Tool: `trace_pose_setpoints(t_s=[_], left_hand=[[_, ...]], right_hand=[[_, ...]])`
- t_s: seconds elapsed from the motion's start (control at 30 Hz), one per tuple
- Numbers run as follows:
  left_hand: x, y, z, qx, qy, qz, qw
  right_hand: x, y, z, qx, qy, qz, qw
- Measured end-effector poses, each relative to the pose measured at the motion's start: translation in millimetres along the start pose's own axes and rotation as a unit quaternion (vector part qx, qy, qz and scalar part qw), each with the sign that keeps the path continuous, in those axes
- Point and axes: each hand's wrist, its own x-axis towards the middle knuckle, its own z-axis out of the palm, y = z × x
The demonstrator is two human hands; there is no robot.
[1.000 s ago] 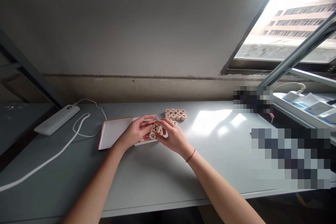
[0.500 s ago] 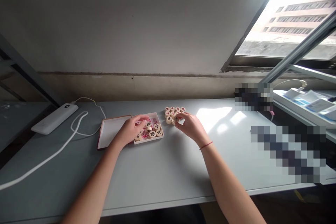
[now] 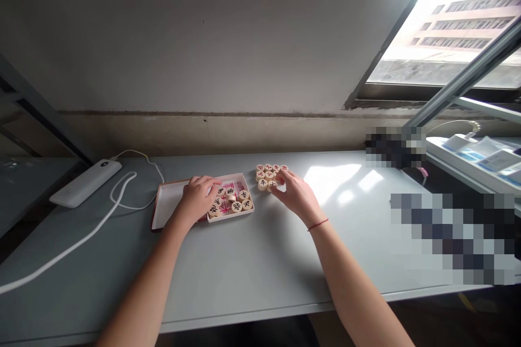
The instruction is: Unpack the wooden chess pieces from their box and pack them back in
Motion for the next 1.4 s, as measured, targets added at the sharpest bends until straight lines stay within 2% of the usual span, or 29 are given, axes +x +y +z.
trace_pose_setpoints(t_s=[0.13, 0.3, 0.5, 0.63, 0.73, 0.8, 0.97, 1.13, 1.27, 1.4], left_hand=[[-4, -1, 8.8, 0.061, -0.003, -0.011, 0.998], [-8, 6, 15.6, 0.061, 0.011, -0.023, 0.998], [-5, 14, 11.9, 0.027, 0.034, -0.034, 0.998], [-4, 23, 4.0, -0.065, 0.086, -0.044, 0.993], [-7, 31, 2.7, -0.185, 0.062, -0.028, 0.980], [-9, 35, 4.8, -0.229, 0.035, -0.022, 0.973], [-11, 39, 9.7, -0.282, 0.014, -0.023, 0.959], [-11, 41, 5.6, -0.321, -0.010, -0.039, 0.946], [-10, 35, 3.0, -0.299, -0.030, -0.019, 0.954], [-6, 27, 1.3, -0.228, -0.008, -0.020, 0.973]], right_hand=[[-1, -5, 0, 0.062, 0.087, -0.015, 0.994], [-3, -10, 6, 0.109, 0.084, -0.058, 0.989], [-3, -12, 10, 0.127, 0.135, -0.087, 0.979], [-9, -25, 19, 0.083, 0.121, -0.177, 0.973], [-14, -37, 28, 0.066, 0.106, -0.234, 0.964], [-17, -42, 32, 0.064, 0.103, -0.256, 0.959], [-19, -46, 31, 0.103, 0.116, -0.250, 0.956], [-20, -49, 29, 0.146, 0.132, -0.244, 0.950], [-19, -45, 29, 0.146, 0.116, -0.221, 0.957], [-12, -32, 16, 0.115, 0.064, -0.208, 0.969]])
